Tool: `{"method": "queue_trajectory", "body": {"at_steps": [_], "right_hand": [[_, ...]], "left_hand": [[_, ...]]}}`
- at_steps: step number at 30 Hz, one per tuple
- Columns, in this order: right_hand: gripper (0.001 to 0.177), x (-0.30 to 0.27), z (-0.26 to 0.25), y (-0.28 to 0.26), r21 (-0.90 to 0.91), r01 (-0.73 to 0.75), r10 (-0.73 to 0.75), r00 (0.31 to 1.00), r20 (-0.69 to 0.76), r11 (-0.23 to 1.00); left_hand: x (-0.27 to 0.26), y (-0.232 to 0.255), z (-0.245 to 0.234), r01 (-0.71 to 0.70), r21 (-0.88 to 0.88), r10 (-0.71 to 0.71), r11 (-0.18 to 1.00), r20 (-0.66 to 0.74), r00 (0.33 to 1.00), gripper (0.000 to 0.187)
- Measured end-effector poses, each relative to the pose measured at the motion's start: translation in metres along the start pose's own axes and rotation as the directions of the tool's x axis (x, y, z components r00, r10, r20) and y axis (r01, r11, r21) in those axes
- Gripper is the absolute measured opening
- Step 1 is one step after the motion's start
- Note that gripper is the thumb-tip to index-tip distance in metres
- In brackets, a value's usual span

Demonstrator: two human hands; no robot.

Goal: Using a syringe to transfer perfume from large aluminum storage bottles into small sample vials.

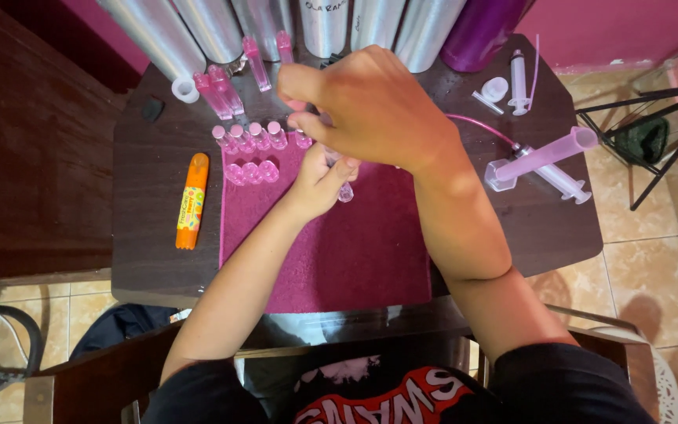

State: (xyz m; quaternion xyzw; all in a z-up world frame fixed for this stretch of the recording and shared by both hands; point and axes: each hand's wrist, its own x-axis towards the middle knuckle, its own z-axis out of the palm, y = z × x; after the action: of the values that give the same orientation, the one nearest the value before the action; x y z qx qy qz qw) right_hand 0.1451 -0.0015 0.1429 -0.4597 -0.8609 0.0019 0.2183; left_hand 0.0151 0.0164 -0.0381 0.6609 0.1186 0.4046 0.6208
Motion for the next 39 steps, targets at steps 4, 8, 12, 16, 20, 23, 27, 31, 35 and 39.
{"method": "queue_trajectory", "body": {"at_steps": [4, 8, 12, 16, 20, 23, 27, 31, 35, 39], "right_hand": [[0.019, -0.002, -0.003, 0.0, 0.008, -0.003, 0.003, 1.0, -0.001, 1.0], [0.029, -0.003, -0.003, -0.001, -0.008, -0.005, 0.005, 1.0, -0.003, 1.0], [0.027, -0.003, -0.005, -0.002, -0.008, -0.006, 0.006, 1.0, -0.004, 1.0], [0.03, -0.004, -0.004, -0.002, -0.001, -0.003, 0.003, 1.0, -0.004, 1.0], [0.03, -0.004, -0.003, -0.001, -0.003, -0.01, 0.01, 1.0, -0.022, 1.0], [0.027, -0.004, -0.007, -0.002, 0.048, -0.022, 0.023, 1.0, -0.008, 0.999], [0.042, -0.001, -0.004, -0.003, 0.138, 0.069, -0.052, 0.991, -0.12, 0.988], [0.054, -0.013, -0.025, -0.01, 0.169, 0.089, -0.07, 0.991, -0.116, 0.982], [0.042, -0.051, -0.01, 0.02, 0.241, 0.076, 0.009, 0.942, -0.336, 0.968], [0.03, -0.083, 0.046, 0.048, 0.412, -0.115, 0.202, 0.964, -0.173, 0.904]], "left_hand": [[0.001, 0.003, 0.0, 0.014, 0.06, -0.014, 0.998, -0.001, 1.0, 0.053], [0.002, 0.008, 0.003, -0.004, -0.001, 0.004, 1.0, 0.025, 1.0, 0.053], [0.002, 0.008, 0.003, -0.004, -0.006, 0.004, 1.0, 0.031, 1.0, 0.053], [0.001, 0.006, 0.004, -0.005, -0.012, 0.006, 1.0, 0.031, 0.999, 0.05], [0.001, 0.008, 0.004, -0.006, -0.021, 0.006, 1.0, 0.028, 1.0, 0.047], [0.001, 0.007, 0.003, -0.018, -0.032, 0.019, 0.999, 0.033, 0.999, 0.048], [0.002, 0.014, 0.0, -0.027, 0.071, 0.027, 0.997, 0.0, 1.0, 0.056], [-0.002, 0.006, -0.009, 0.025, -0.035, -0.022, 0.999, 0.09, 0.996, 0.057], [0.006, -0.011, -0.019, -0.103, -0.256, 0.099, 0.961, -0.028, 0.995, 0.071], [0.011, -0.017, -0.018, -0.082, -0.36, 0.048, 0.929, -0.103, 0.993, 0.092]]}}
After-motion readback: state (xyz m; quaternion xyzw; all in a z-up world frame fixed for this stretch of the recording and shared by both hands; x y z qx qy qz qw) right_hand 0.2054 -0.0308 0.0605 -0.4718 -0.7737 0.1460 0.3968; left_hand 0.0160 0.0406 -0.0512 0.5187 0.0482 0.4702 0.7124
